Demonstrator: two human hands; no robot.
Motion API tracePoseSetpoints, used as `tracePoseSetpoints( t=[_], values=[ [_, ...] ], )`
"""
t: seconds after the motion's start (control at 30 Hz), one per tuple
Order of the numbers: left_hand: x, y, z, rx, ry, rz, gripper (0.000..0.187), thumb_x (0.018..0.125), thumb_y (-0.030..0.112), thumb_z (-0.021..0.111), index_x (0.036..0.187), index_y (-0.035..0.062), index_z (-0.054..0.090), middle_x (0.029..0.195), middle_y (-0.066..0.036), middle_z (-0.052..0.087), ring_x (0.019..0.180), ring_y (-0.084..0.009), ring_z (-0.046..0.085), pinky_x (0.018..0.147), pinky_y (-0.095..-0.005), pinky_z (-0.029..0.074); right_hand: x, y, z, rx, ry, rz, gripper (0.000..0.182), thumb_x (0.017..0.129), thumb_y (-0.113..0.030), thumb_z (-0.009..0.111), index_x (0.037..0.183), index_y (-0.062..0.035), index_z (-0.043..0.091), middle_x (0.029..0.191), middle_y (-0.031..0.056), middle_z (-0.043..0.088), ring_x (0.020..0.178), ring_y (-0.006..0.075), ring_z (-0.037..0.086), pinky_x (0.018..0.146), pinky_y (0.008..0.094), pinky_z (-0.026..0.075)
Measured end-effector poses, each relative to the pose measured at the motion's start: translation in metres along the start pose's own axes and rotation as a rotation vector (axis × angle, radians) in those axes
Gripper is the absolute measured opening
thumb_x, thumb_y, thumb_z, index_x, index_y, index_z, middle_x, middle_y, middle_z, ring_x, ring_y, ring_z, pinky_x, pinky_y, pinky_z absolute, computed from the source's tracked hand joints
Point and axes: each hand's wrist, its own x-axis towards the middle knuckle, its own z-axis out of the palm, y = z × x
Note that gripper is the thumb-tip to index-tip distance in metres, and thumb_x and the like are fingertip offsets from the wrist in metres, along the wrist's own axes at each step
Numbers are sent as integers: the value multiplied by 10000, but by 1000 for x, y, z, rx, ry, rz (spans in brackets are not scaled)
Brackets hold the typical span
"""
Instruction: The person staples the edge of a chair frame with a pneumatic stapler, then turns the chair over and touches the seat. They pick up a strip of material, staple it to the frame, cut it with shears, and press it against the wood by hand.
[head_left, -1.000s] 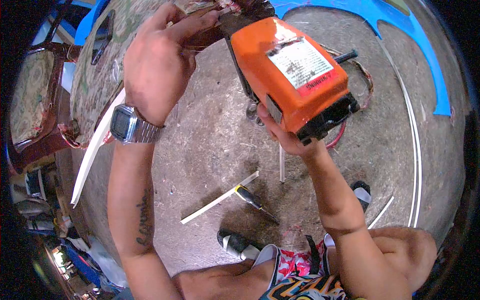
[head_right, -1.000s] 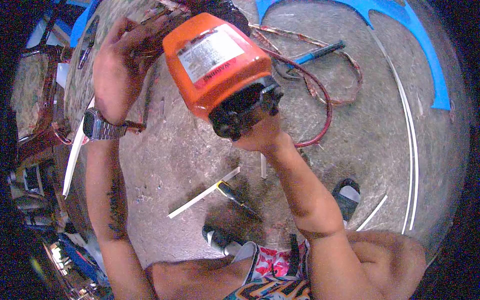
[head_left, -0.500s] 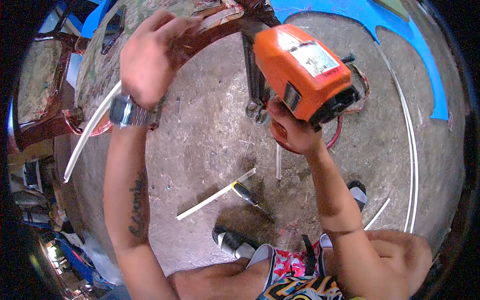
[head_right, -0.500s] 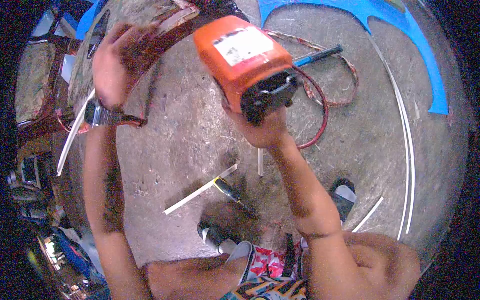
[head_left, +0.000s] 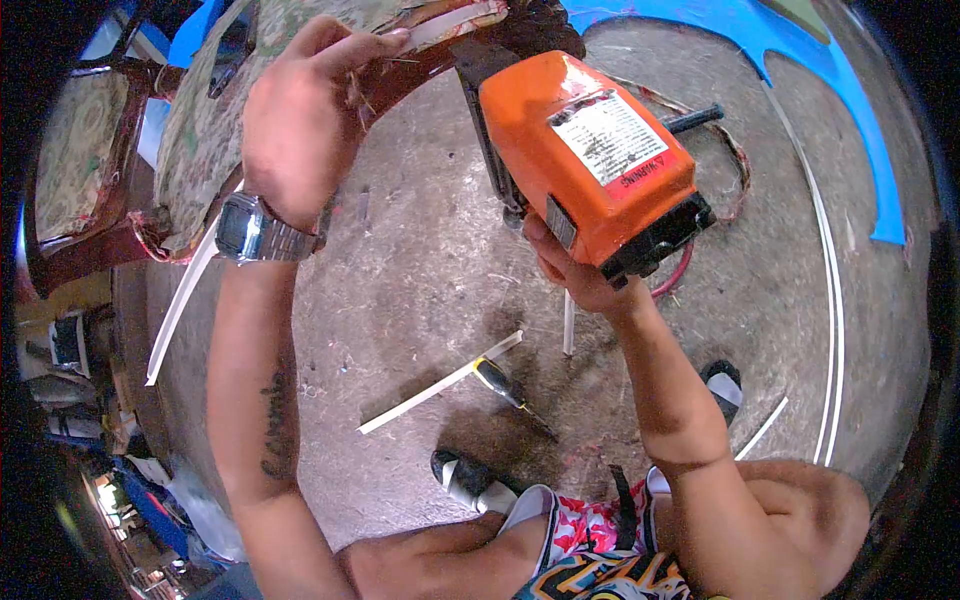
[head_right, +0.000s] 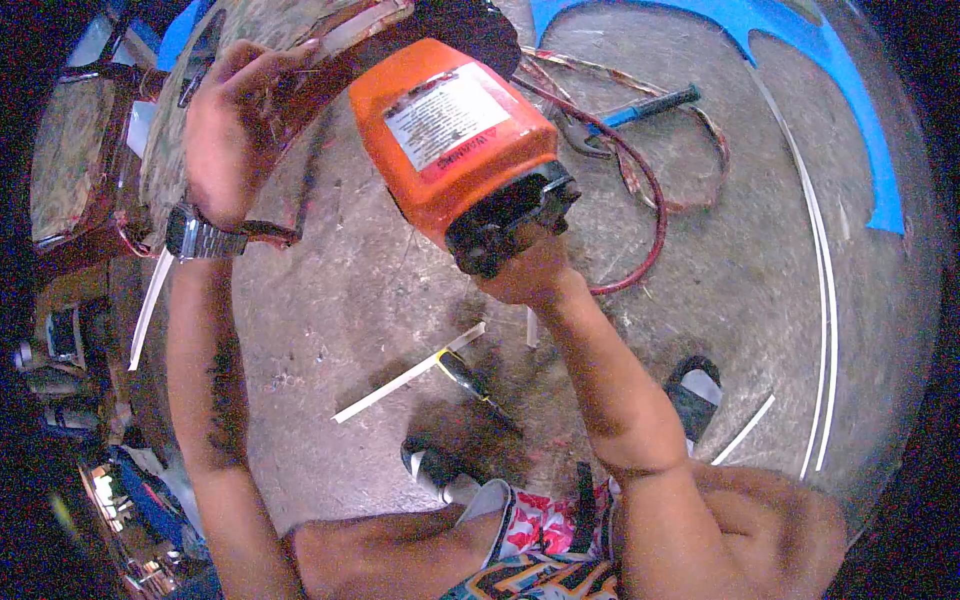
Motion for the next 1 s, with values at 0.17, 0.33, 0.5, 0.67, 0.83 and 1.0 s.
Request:
tracePoseSetpoints(
  t=[0.17,0.33,0.5,0.67,0.83,1.0],
  values=[
    [1,-4,1,-39,-5,22,270,766,139,765,1025,97,701,850,-96,603,747,-261,621,667,-340,496,14,-11,2,-130,38,-189,226,951,-289,613,866,-102,519,589,-38,459,433,73,419,381,245,322],
    [3,1,-3,-31,-2,56,241,771,147,767,994,87,698,847,-100,604,747,-264,622,667,-336,498,23,-15,4,-172,66,-285,232,948,-290,620,854,-103,518,588,-38,458,432,71,421,379,245,321],
    [3,3,-3,-62,-25,-8,234,776,151,765,996,96,705,858,-100,610,756,-272,624,674,-340,499,25,-15,5,-211,101,-352,238,944,-291,627,843,-104,518,587,-37,457,431,70,422,377,244,321],
    [1,0,-2,-13,-16,2,242,781,149,756,1015,110,709,872,-89,619,777,-270,630,693,-345,501,26,-12,6,-248,171,-411,245,940,-291,635,831,-105,518,586,-37,456,431,68,423,375,244,321],
    [-13,-7,-1,104,32,-3,313,764,133,748,1074,139,708,899,-79,627,800,-268,641,705,-348,508,11,8,7,-94,115,-153,258,941,-297,633,813,-106,516,574,-38,449,429,69,421,376,243,320],
    [-19,-14,-9,21,5,-50,367,744,124,756,1105,172,705,930,-73,633,805,-261,647,716,-350,518,1,-8,14,-111,24,-6,306,969,-314,579,752,-118,489,513,-48,405,432,78,416,400,250,325]
  ],
)
